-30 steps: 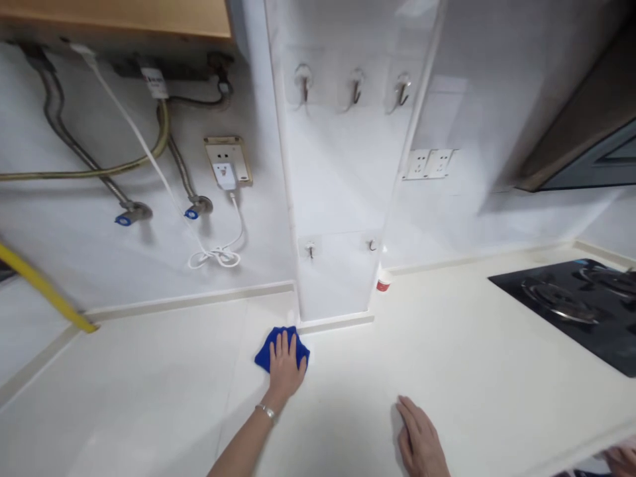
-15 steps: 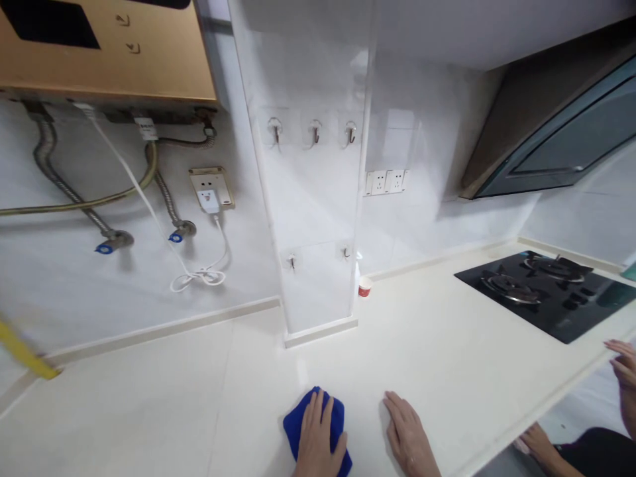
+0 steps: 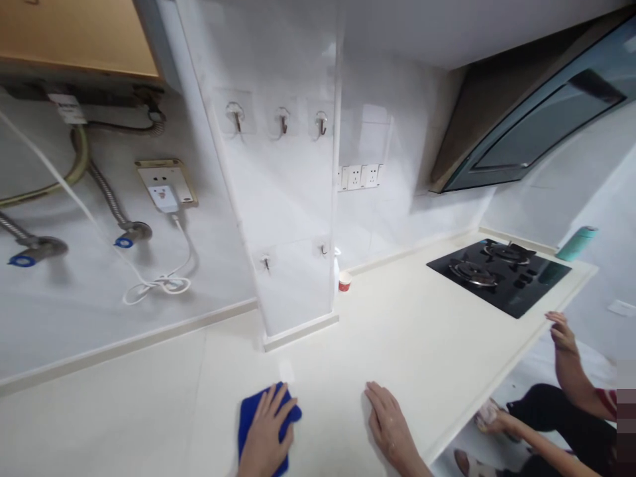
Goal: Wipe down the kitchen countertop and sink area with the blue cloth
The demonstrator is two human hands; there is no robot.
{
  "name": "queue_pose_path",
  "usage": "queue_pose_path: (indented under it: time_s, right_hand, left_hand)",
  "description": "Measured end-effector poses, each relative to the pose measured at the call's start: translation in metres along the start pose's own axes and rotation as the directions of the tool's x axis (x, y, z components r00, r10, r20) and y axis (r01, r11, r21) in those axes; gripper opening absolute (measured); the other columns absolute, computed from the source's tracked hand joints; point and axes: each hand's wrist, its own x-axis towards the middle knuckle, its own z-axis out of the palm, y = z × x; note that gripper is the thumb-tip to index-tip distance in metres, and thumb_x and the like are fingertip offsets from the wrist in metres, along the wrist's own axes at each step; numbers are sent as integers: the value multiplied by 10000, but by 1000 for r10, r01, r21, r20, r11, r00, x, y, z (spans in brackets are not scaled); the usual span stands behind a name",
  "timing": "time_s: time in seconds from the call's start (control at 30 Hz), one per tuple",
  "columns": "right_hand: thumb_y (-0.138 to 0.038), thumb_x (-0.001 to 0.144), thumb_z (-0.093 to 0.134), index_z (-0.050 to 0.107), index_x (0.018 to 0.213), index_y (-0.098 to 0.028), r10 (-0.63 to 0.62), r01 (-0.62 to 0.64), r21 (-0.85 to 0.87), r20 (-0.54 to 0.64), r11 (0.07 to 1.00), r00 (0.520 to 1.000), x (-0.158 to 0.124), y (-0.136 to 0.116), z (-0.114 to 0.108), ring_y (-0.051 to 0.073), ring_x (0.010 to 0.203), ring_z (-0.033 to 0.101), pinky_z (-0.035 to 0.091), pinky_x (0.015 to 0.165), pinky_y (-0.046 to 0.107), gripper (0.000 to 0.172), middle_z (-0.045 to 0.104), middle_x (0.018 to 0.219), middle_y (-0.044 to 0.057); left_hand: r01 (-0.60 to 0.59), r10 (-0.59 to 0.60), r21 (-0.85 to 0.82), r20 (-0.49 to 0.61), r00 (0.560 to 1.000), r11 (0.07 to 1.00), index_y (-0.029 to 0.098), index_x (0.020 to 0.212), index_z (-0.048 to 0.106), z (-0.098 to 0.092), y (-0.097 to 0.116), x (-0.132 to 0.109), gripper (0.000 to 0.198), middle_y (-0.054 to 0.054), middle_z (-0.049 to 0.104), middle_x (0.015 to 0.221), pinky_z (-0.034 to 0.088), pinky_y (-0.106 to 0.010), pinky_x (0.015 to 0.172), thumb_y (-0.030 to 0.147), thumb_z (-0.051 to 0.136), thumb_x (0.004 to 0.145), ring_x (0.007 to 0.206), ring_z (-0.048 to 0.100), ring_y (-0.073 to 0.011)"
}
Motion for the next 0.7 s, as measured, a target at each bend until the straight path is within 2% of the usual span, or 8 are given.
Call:
queue_pose_path:
  time_s: [0.1,0.17,0.27,0.37,0.43,0.57,0.7]
  right_hand:
    - [-82,942,471,566,1476,-257,10,-10,20,-3,1000,1000,1,-1,-1,256,1350,647,591,1103,481,570,670,1469,84]
    - [-81,936,470,576,1468,-258,18,-18,22,-4,1000,1000,1,0,1,259,1346,652,592,1105,485,571,671,1469,85]
    - [-63,906,465,590,1454,-253,0,0,17,-30,1000,1000,2,1,4,261,1320,672,601,1091,478,593,686,1448,92]
    - [-50,877,467,592,1449,-246,-4,5,8,-29,1000,1000,4,1,4,260,1316,676,599,1097,469,618,688,1443,101]
    - [-45,874,462,588,1445,-239,5,-5,-5,-8,1000,1000,6,-1,2,260,1330,667,594,1106,472,616,686,1446,105]
    - [-38,897,440,581,1433,-222,11,-11,-24,14,1000,1000,8,-5,-4,250,1343,657,589,1110,468,584,685,1442,113]
    - [-30,900,437,591,1413,-206,5,-5,-33,4,999,1000,8,-6,-4,243,1341,655,585,1111,461,565,688,1435,120]
  left_hand:
    - [166,-166,5,18,986,986,307,1445,656,-13,-43,11,528,-50,513,1645,438,-561,1247,250,531,936,1525,469,-311]
    - [302,-302,30,-12,953,953,224,1504,604,-14,-57,19,578,-119,441,1687,434,-542,1245,310,519,939,1518,473,-333]
    - [421,-410,99,-114,905,902,85,1531,546,-8,-60,25,687,-226,368,1701,370,-580,1263,387,509,914,1565,372,-405]
    - [494,-466,173,-178,867,852,41,1508,555,-1,-54,25,730,-266,489,1598,293,-652,1263,420,514,886,1563,322,-470]
    - [516,-489,209,-167,856,831,40,1525,538,2,-51,25,749,-267,551,1533,286,-664,1250,434,506,890,1528,364,-480]
    - [506,-490,232,-126,863,831,-12,1555,475,6,-49,21,813,-283,553,1524,292,-641,1251,481,456,908,1498,404,-469]
    - [422,-398,208,-147,906,882,-63,1533,476,16,-45,6,819,-306,521,1557,288,-637,1266,477,418,920,1505,404,-473]
